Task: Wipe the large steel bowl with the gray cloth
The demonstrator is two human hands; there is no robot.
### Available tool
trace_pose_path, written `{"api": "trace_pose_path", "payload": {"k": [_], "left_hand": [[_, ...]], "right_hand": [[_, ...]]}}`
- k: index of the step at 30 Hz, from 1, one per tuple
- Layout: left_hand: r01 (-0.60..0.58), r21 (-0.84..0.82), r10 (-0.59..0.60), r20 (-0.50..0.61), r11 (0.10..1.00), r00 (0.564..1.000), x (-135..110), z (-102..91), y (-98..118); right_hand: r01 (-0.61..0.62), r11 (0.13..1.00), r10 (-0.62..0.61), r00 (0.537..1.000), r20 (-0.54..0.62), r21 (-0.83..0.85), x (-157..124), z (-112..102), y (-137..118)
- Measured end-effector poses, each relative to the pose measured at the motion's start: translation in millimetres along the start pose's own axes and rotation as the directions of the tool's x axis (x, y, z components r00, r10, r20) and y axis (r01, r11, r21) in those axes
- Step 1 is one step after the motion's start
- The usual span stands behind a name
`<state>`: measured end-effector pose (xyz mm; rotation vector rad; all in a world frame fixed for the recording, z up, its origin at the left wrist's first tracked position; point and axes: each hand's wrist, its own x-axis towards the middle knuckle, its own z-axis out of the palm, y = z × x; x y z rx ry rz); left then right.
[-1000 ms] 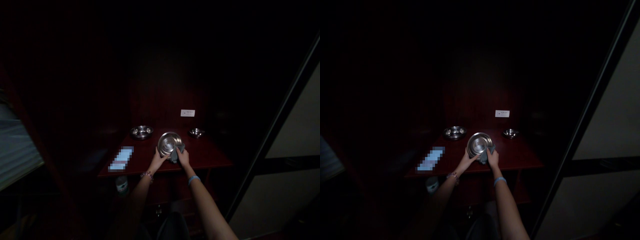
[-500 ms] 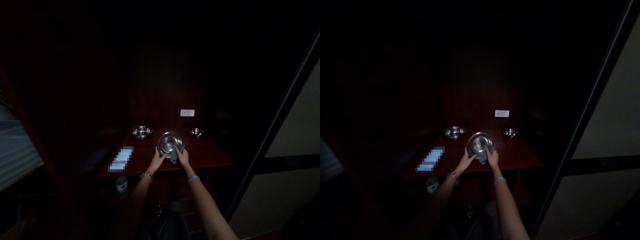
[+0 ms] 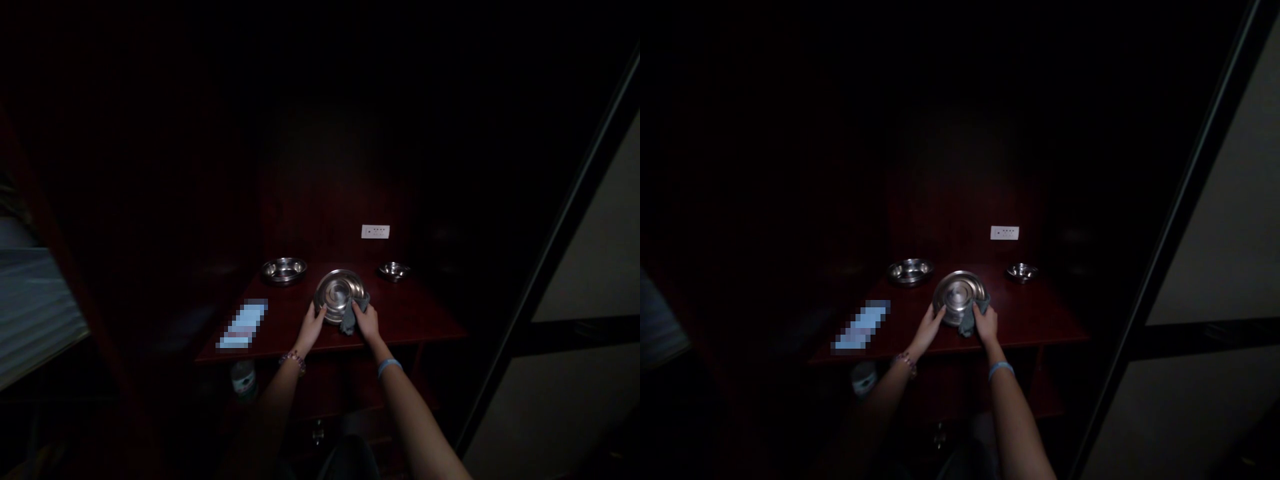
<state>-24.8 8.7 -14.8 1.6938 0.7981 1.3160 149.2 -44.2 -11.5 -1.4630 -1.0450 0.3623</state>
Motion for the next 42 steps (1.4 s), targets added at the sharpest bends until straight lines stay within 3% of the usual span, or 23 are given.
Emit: {"api": "trace_pose_path", "payload": {"k": [10,26,33,42], "left_hand": [[0.031,0.048,-0.031,0.004,0.998,0.999,-2.5,-0.4,3.0],[0.038,-0.174,-0.021,0.099,0.984,0.995,1.4,6.2,-11.3],[0.036,-0.072,-0.033,0.053,0.997,0.998,4.9,4.0,-16.3],[0.043,-0.008,-0.043,0.026,0.999,0.999,0.1,0.7,-1.7]], "right_hand": [[-0.011,0.999,0.01,1.0,-0.025,-0.031,-1.1,-0.5,-1.9],[-0.023,1.0,0.023,0.998,-0.052,0.0,3.1,-1.0,5.3],[-0.009,1.0,0.008,0.999,-0.034,-0.016,2.7,-1.2,4.0],[-0.018,1.0,0.017,0.999,-0.036,-0.015,0.3,-2.5,0.6]]}}
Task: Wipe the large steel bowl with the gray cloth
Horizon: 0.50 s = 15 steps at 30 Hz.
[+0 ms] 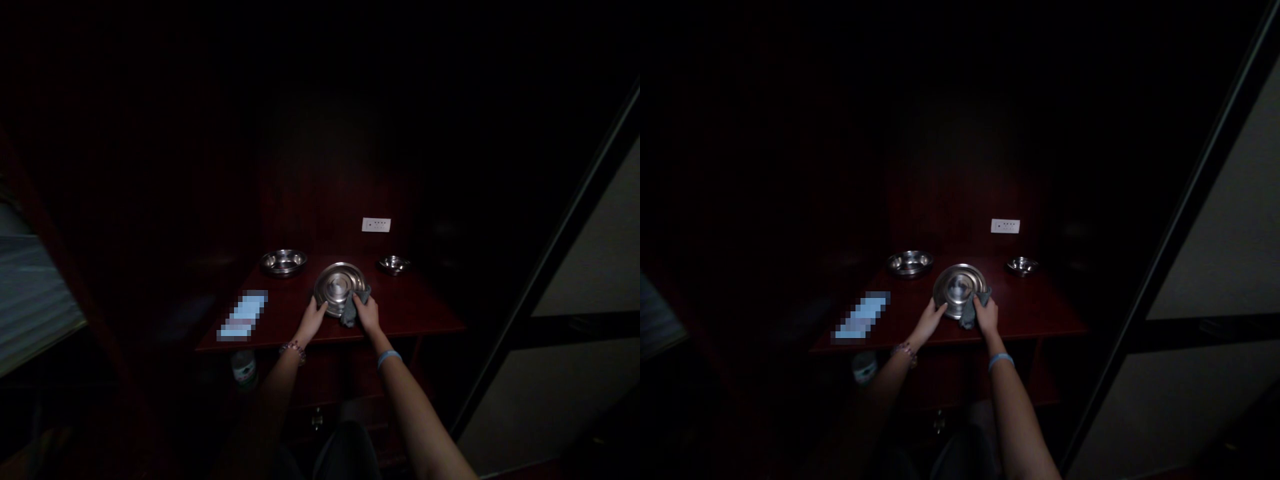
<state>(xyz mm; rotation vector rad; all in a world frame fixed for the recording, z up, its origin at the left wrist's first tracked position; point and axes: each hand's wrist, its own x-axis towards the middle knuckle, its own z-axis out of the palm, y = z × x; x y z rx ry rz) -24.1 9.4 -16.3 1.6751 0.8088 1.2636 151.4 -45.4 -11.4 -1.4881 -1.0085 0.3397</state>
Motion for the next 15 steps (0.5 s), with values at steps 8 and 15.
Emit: {"api": "trace_pose_path", "payload": {"k": [8,15], "left_hand": [[-0.01,0.073,0.013,-0.046,0.997,0.999,-2.6,-0.2,6.2],[-0.011,0.077,0.012,-0.017,0.997,1.0,-2.5,-0.5,3.4]], "right_hand": [[0.012,1.0,-0.013,1.0,0.016,0.013,-0.6,1.2,-1.1],[0.028,1.0,-0.028,1.0,0.007,0.007,1.7,3.1,3.0]]}}
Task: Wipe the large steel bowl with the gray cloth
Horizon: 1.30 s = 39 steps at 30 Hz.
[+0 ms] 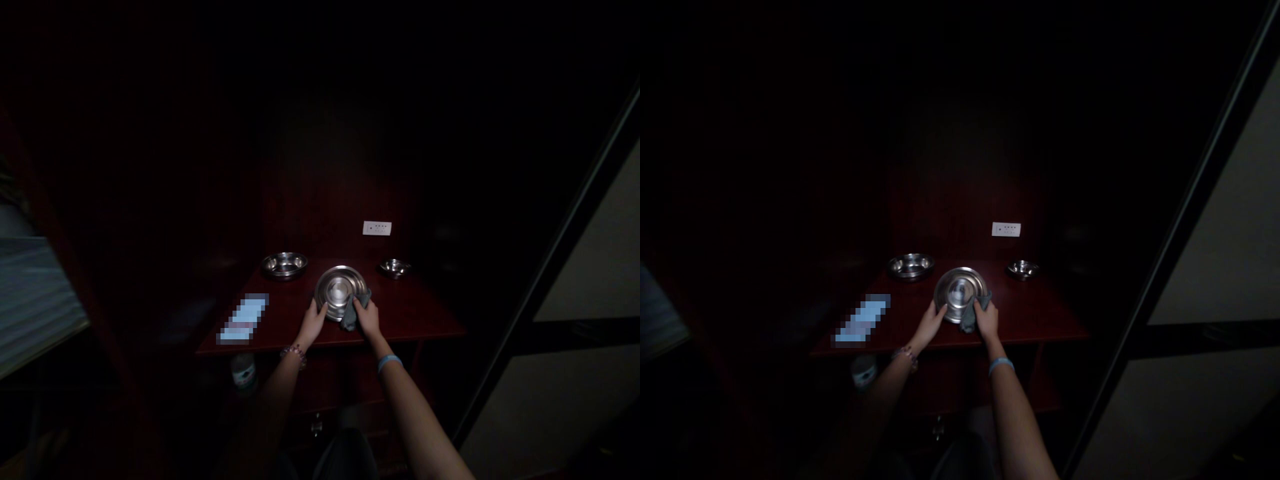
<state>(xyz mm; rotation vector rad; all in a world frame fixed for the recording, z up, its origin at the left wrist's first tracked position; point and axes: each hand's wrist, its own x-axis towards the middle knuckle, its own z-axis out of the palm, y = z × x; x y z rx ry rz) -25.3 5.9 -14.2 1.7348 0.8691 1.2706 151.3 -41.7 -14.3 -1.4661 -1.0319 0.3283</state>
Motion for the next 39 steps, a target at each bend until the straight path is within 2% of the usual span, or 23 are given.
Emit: {"api": "trace_pose_path", "payload": {"k": [10,31,39], "left_hand": [[-0.008,0.019,0.008,0.003,1.0,1.0,1.2,-0.4,-4.4],[-0.028,0.042,0.029,-0.01,0.999,1.0,-0.5,-0.1,-2.0],[-0.017,0.046,0.018,-0.003,0.999,1.0,-0.9,-0.9,-0.1]], "right_hand": [[-0.009,0.998,0.008,1.0,0.011,0.064,1.1,2.8,3.4],[-0.051,0.999,0.051,0.999,0.001,-0.011,0.0,0.3,0.4],[-0.019,1.0,0.019,1.0,0.003,0.004,1.2,1.5,4.0]]}}
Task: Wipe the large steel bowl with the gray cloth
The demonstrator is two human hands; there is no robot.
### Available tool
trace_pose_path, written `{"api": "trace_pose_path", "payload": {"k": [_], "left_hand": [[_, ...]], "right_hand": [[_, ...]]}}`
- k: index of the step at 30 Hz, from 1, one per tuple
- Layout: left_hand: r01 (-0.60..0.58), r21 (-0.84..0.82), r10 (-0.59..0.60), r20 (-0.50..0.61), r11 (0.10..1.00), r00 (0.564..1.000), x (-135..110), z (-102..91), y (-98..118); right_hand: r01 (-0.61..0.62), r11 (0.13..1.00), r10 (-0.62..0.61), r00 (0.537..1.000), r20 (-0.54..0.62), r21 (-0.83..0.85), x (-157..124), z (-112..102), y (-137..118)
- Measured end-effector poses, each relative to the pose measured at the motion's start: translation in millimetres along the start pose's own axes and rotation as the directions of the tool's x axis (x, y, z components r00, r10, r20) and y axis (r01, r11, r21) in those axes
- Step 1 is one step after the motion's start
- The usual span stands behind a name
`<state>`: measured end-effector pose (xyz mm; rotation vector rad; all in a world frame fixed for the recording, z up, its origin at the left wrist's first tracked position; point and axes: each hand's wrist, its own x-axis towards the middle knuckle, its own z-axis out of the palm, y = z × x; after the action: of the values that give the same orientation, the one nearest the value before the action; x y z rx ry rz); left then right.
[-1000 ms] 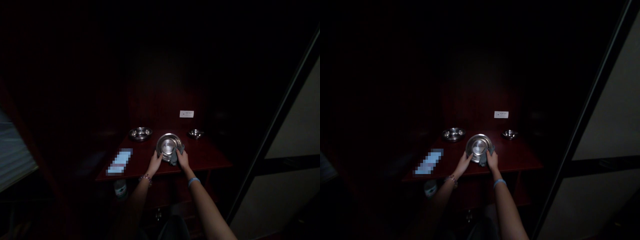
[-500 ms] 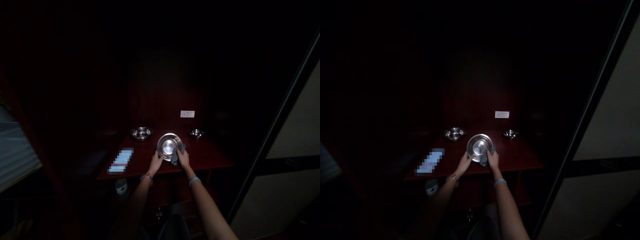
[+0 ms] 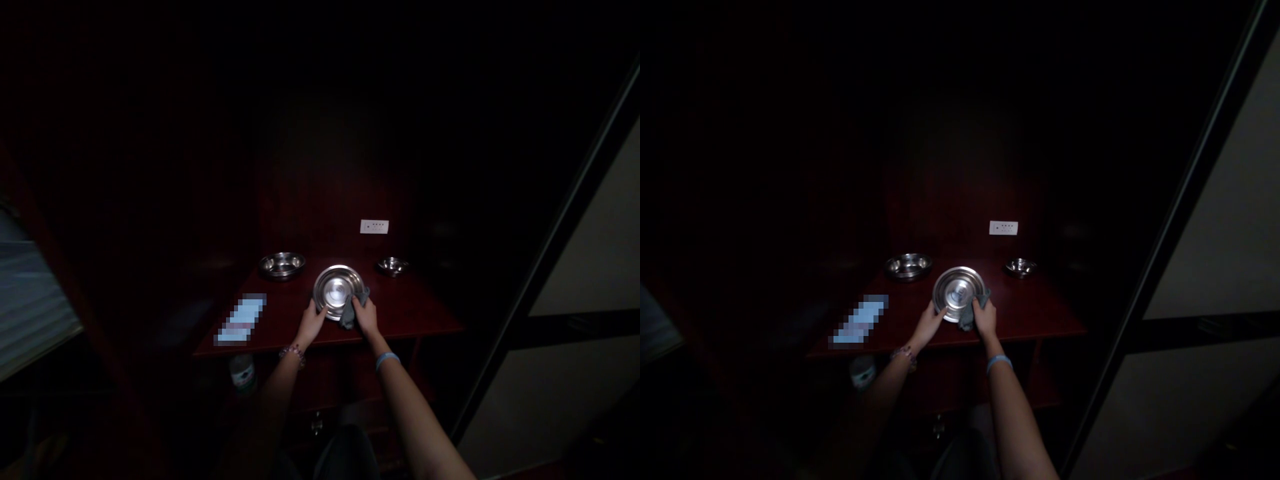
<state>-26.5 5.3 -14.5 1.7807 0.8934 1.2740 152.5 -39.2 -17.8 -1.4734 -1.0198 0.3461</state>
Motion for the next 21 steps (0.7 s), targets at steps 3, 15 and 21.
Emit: {"api": "trace_pose_path", "payload": {"k": [3,15,21], "left_hand": [[-0.006,0.002,0.006,-0.007,1.0,1.0,-0.1,0.2,0.1],[0.013,-0.006,-0.013,-0.018,1.0,1.0,-1.3,0.6,5.0],[-0.008,0.009,0.008,-0.004,1.0,1.0,-2.2,-0.4,5.4]], "right_hand": [[0.008,1.0,-0.008,1.0,0.002,-0.006,-1.3,-0.8,-1.9],[0.023,0.999,-0.023,1.0,0.001,-0.021,-0.9,-0.8,-1.0],[0.007,1.0,-0.007,1.0,0.001,-0.03,-1.7,-1.8,-4.0]]}}
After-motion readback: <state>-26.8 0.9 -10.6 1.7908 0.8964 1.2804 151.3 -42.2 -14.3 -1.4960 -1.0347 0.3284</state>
